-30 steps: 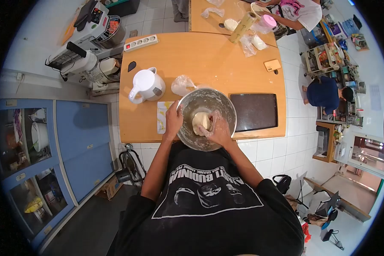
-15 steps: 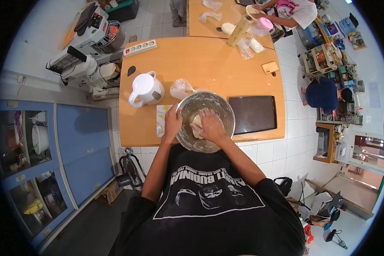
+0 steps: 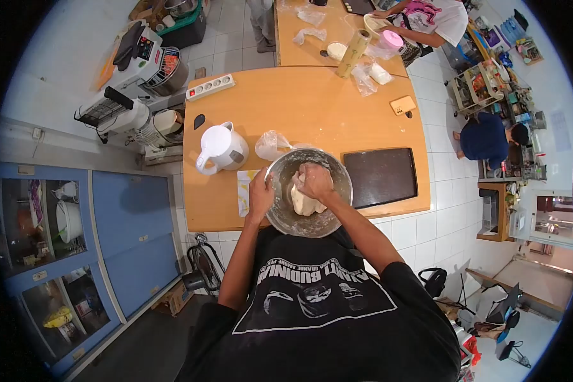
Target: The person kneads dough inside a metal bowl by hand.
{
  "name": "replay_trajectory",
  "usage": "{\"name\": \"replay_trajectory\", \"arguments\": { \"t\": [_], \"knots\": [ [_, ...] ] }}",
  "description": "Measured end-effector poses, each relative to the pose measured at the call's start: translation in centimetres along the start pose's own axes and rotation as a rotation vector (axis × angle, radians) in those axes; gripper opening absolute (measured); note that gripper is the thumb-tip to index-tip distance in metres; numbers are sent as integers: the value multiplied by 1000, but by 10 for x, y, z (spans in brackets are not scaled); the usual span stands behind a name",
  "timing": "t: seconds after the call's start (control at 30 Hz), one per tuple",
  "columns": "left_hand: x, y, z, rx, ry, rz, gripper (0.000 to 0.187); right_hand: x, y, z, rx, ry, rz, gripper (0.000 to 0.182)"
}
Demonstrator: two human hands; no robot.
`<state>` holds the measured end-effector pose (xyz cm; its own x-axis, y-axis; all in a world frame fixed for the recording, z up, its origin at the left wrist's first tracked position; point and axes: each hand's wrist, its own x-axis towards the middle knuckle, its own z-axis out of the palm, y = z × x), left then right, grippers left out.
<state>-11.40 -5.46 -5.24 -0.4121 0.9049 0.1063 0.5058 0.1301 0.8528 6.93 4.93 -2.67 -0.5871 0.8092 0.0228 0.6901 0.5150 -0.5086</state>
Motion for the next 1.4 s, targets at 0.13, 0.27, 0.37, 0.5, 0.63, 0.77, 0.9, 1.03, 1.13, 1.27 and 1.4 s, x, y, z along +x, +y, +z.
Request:
{"name": "replay_trajectory", "arguments": {
  "t": [0.13,0.27,0.37,0.5,0.63,0.77,0.9,1.03,1.13,1.27,1.4],
  "knots": [
    [3,6,-4,34,-50,-49,34,9,3,4,-79,-43,-25,36],
    [2,5,-3,77,-26,-53,34,11,2,6,-78,-50,27,36],
    [4,12,-5,39,-29,-47,34,6,3,4,-13,-20,13,33],
    [5,15,-7,34,-38,-59,31,-10,-4,1,-13,115,-102,33],
    [5,15,-6,7,-45,-69,31,-31,-9,-2,-40,41,-161,35],
    [2,11,-3,40,-36,-81,31,-44,-25,-39,-96,-70,-225,46],
    [2,16,-2,52,-38,-65,32,-47,-29,-43,-226,-216,-197,65],
    [8,37,-13,25,-134,-156,33,-48,-12,-26,-183,-290,-215,80],
    [4,36,-10,7,-19,-23,21,-64,-7,-15,-207,-266,-268,80],
    [5,24,-5,-11,-17,4,22,-60,-9,-6,-242,-268,-223,73],
    [2,21,-1,-49,5,9,25,-30,-4,17,-196,-320,-173,56]
  ]
}}
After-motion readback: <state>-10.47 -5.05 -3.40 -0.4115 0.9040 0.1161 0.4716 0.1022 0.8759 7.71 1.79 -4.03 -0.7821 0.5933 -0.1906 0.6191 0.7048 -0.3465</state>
